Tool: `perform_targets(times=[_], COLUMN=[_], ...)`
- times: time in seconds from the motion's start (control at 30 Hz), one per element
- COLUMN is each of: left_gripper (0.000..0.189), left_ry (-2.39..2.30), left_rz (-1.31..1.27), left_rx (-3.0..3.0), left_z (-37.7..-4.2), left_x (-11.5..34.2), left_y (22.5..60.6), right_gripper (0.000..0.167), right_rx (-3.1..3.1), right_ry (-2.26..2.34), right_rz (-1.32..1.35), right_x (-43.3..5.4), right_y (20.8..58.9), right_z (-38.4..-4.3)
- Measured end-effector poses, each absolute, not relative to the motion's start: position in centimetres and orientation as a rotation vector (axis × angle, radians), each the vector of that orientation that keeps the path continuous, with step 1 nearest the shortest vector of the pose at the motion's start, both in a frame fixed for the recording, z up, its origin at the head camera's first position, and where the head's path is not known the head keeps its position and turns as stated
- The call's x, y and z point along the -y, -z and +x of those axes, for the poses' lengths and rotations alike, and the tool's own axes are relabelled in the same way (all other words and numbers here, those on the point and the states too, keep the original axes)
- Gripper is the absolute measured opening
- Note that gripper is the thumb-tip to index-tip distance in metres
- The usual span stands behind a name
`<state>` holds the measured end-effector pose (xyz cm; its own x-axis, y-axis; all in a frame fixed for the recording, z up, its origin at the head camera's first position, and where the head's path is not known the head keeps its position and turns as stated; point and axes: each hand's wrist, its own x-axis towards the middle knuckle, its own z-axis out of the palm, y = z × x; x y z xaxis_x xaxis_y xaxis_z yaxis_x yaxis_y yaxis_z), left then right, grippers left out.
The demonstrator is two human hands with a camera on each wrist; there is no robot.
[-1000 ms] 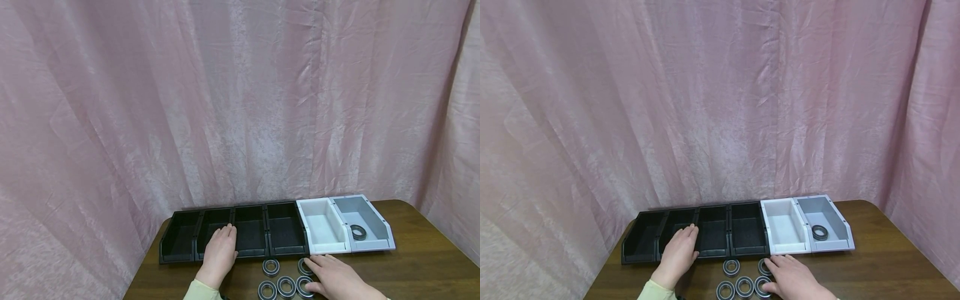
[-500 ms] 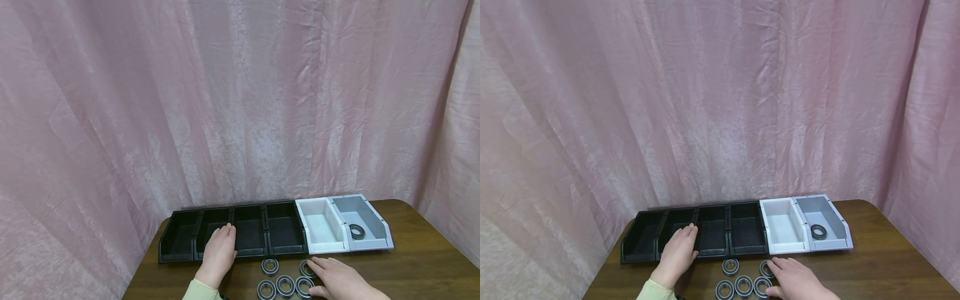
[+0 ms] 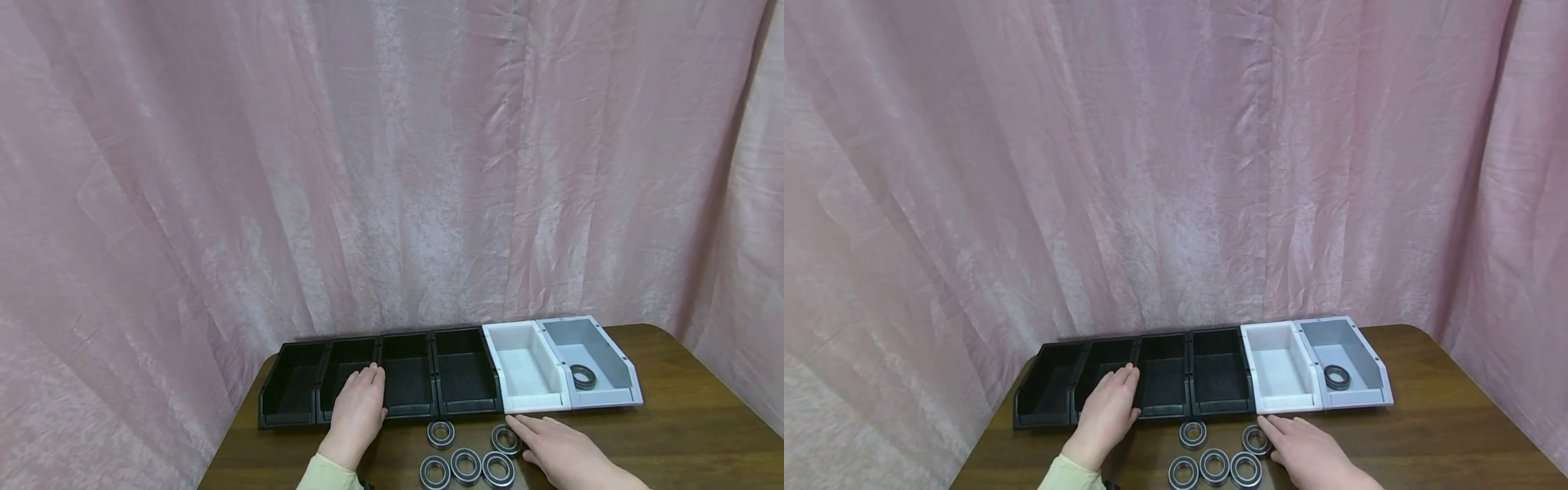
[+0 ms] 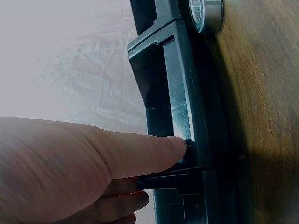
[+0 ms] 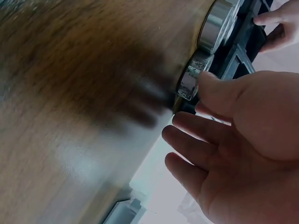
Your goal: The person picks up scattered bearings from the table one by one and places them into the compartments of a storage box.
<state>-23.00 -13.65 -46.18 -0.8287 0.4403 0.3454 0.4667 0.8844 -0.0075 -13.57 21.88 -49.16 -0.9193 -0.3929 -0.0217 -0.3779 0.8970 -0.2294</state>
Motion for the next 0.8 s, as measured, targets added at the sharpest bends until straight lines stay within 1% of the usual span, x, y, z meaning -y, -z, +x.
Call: perform_targets(times=[0.17, 0.3, 0.6, 0.8], left_gripper=[0.071, 0.072, 0.072, 0.072], left_ry=[0.113, 0.115, 0.111, 0.123], left_rz=[-0.677, -0.688, -0.688, -0.689], left_rx=[2.712, 2.713, 2.707, 2.71], left_z=[-22.98, -23.02, -23.05, -22.9], left_x=[13.67, 13.7, 13.69, 13.69], left_y=[46.13, 46.17, 46.12, 46.05], right_gripper=[0.062, 0.065, 0.062, 0.061], right_rx=[-2.927, -2.905, -2.983, -2.974], right_ry=[0.395, 0.423, 0.35, 0.351], right_rz=[-0.524, -0.473, -0.63, -0.615], right_x=[-21.46, -21.08, -21.28, -20.89], right_y=[49.13, 49.22, 49.56, 49.75], right_z=[-13.97, -14.12, -14.34, -14.48])
